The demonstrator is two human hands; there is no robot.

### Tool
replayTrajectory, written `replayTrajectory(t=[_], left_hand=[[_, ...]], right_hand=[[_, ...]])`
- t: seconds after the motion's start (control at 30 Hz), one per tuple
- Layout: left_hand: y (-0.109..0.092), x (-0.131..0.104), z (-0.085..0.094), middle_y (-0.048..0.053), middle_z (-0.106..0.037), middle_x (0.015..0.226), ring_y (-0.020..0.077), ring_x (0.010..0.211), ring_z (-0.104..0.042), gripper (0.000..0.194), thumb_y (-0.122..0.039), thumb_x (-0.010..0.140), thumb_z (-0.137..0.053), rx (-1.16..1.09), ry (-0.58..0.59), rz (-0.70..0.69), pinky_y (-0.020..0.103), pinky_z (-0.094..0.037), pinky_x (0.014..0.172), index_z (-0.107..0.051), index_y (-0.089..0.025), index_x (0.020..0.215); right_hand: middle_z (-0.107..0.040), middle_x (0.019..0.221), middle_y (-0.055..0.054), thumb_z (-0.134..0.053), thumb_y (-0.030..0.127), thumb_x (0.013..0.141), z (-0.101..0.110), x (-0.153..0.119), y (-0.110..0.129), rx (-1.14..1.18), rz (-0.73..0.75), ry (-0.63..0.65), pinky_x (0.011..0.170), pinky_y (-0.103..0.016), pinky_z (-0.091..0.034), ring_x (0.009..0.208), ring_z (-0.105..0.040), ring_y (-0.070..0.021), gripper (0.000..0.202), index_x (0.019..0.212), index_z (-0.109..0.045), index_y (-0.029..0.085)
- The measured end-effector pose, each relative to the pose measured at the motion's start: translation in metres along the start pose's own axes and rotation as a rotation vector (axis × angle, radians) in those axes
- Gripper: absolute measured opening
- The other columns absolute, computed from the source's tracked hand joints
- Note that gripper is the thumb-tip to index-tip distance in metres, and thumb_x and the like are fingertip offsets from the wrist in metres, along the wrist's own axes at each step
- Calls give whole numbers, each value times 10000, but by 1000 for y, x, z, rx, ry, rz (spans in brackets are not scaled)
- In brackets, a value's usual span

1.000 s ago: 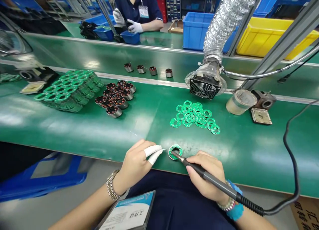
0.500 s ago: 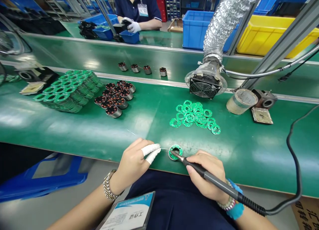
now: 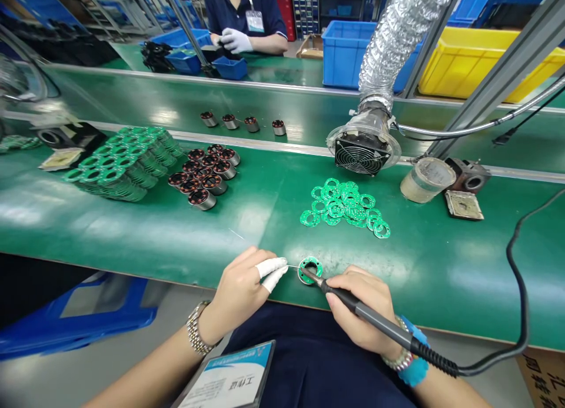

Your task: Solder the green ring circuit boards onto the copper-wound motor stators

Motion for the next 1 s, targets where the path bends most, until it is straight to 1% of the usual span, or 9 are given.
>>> replayTrajectory(t=[0.23,0.4,0.53,0.6,0.7,0.77,0.87,0.93,1.0], left_hand=[[-6,5,16,52,-650,782,157,665,-491,131,-152,824,-541,12,-71,-26,290,-432,604,-659,-154,882],[-34,13,9,57,-650,772,167,661,-489,157,-105,806,-525,7,-23,-123,299,-426,588,-666,-162,846],[-54,18,3,57,-658,780,168,639,-483,170,-87,800,-520,-17,2,-182,307,-419,567,-654,-155,880],[-59,19,1,56,-666,805,168,642,-494,174,-84,799,-528,-38,0,-198,310,-428,572,-643,-152,910],[-55,18,3,87,-656,999,188,758,-555,215,-130,808,-557,-73,-47,-184,331,-474,663,-608,-154,1015],[-41,17,8,108,-625,1086,205,864,-579,258,-168,815,-567,-115,-103,-122,347,-487,748,-582,-160,1073],[0,12,4,79,-654,920,174,769,-607,199,-217,826,-554,-265,-105,125,314,-501,700,-597,-169,1015],[28,4,-13,42,-650,765,146,639,-596,165,-263,825,-547,-443,4,377,284,-498,614,-606,-165,943],[41,-8,-35,21,-640,696,136,604,-593,181,-295,817,-543,-670,131,585,272,-496,602,-597,-157,920]], right_hand=[[-673,702,-7,-569,128,799,16,-2,3,-83,43,-81,621,-254,-524,638,-646,-141,243,1028,-595,205],[-681,815,-31,-577,136,807,4,4,-3,-180,-2,-74,691,-262,-529,734,-656,-154,161,947,-590,214],[-648,771,-20,-539,115,812,-7,8,3,-183,26,-42,637,-240,-514,675,-621,-132,150,935,-560,199],[-626,736,-14,-509,87,816,-8,7,6,-186,39,-34,615,-235,-504,651,-599,-125,152,916,-550,194],[-615,745,-19,-499,69,814,6,0,3,-258,65,-74,622,-243,-501,665,-591,-130,183,944,-539,191],[-622,783,-30,-518,66,803,28,-8,-7,-383,80,-171,657,-259,-502,697,-599,-141,211,973,-538,189],[-623,813,-46,-556,84,785,71,-23,-37,-638,50,-319,685,-283,-496,702,-599,-156,233,995,-551,184],[-616,781,-50,-546,111,796,93,-30,-61,-785,28,-337,674,-299,-492,687,-597,-173,250,1037,-552,178],[-619,786,-68,-522,142,816,105,-34,-81,-888,-12,-320,673,-316,-489,691,-597,-190,249,1060,-559,170]])
Point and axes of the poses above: each hand's wrist, its own x-axis towards the middle knuckle, its own z-axis out of the back of the hand, y = z × x, the point moved 9 cm from there along x, towards the middle knuckle
